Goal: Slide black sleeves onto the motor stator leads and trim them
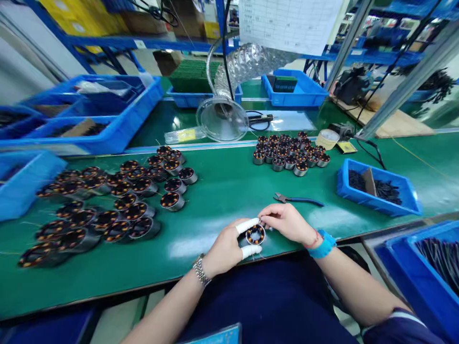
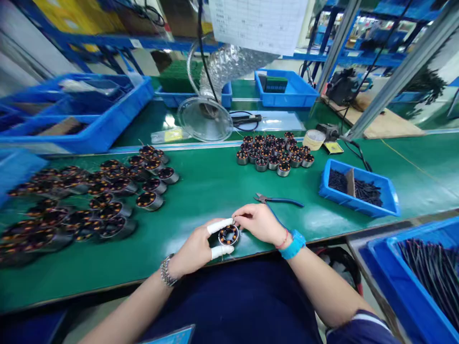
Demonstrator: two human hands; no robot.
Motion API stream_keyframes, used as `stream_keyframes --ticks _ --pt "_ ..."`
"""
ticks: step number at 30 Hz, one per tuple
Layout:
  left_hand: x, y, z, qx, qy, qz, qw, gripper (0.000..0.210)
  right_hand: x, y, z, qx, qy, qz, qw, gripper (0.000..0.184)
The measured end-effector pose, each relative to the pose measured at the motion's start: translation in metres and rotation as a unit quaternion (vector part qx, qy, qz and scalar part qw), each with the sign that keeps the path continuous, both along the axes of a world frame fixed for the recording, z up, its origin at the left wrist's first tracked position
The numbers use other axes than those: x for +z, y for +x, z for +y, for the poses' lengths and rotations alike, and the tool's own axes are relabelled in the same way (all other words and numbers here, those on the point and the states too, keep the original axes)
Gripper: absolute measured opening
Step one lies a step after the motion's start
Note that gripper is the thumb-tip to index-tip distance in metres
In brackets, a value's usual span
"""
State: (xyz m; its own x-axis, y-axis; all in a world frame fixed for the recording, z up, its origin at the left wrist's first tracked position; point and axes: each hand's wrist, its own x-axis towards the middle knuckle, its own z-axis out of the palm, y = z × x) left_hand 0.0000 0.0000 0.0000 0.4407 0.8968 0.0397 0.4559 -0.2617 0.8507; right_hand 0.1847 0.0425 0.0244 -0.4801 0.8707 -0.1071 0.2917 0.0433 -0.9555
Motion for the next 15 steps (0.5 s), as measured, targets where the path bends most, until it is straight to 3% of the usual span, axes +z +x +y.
stream_keyframes --ticks 3,6,9,11,13,15 --pt "0.001 -0.001 -0.002 0.001 0.000 -0.003 1.000 0.053 0.001 -0.001 -0.001 -0.003 0.014 -0.015 1.000 0.015" --pt "0.002 -0.001 -0.003 -0.001 0.003 -0.001 1.000 0.054 -0.003 -0.001 -0.001 0.007 0.130 -0.056 0.990 0.014" --pt "0.002 -0.001 -0.001 -0.003 0.010 0.003 1.000 0.052 -0.012 0.000 0.000 0.058 0.326 -0.115 0.937 0.019" --pt "0.002 -0.001 -0.001 -0.004 0.012 0.005 1.000 0.051 -0.018 0.002 0.001 0.110 0.410 -0.146 0.894 0.022" --pt "0.002 0.000 -0.001 0.007 0.008 0.010 1.000 0.053 -0.019 0.004 0.002 0.129 0.418 -0.143 0.888 0.023" --pt "0.003 0.001 -0.002 0.027 -0.006 0.013 1.000 0.059 -0.015 0.005 0.004 0.097 0.351 -0.108 0.925 0.020"
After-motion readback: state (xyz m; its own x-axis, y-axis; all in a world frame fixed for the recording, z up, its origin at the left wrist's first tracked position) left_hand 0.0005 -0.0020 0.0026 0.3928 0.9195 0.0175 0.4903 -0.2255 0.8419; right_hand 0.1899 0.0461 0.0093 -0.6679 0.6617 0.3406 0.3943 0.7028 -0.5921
